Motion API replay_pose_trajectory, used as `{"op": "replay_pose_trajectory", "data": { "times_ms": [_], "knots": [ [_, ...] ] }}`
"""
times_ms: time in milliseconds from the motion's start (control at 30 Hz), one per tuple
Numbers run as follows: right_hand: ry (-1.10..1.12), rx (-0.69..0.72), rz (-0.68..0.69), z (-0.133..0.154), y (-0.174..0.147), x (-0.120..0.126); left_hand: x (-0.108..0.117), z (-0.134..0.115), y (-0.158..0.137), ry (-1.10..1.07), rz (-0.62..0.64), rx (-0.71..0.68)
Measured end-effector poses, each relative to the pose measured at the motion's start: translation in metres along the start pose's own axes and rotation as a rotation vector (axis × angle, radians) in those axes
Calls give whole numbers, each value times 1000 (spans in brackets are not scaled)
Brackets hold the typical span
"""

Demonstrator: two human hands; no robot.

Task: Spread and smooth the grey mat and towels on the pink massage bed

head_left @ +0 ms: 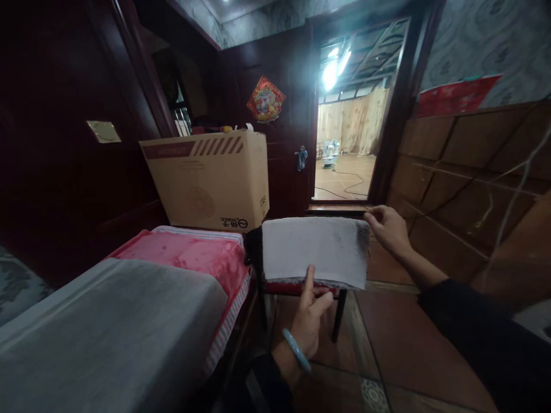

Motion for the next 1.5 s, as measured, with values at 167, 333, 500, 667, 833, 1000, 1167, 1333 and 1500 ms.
{"op": "replay_pose_trajectory", "data": {
  "times_ms": [167, 333, 500, 667, 833, 1000, 1167, 1333, 1500],
  "knots": [
    [451, -473, -2, -77, -57, -14, 0, 3, 3, 12, 33, 6],
    [860, -671, 170, -79, -88, -57, 7, 3, 6, 35, 129, 24],
    [889, -587, 160, -59, -93, -63, 25, 0, 10, 202, 336, 111],
    [861, -582, 139, -60, -92, -64, 106, -75, 57, 515, -139, -183],
    [798, -524, 134, -62, -84, -60, 162, -134, 96, 747, -568, -319],
    [773, -513, 150, -59, -79, -57, 144, -120, 128, 816, -343, -262],
    [714, -468, 190, -49, -70, -55, 154, -118, 131, 793, -467, -291],
    [616, -408, 208, -42, -65, -60, 169, -118, 128, 668, -455, -353],
    [661, -393, 148, -44, -66, -58, 166, -113, 130, 656, -383, -350]
  ]
}}
Point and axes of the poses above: each hand's wrist, its own y-axis towards the middle knuckle, its own x-axis out of the back of the hand, z = x × y, the point moved 9 cm from there along y, towards the middle knuckle, and after that the axes turned 14 degrees about y, right-handed, at the moved point
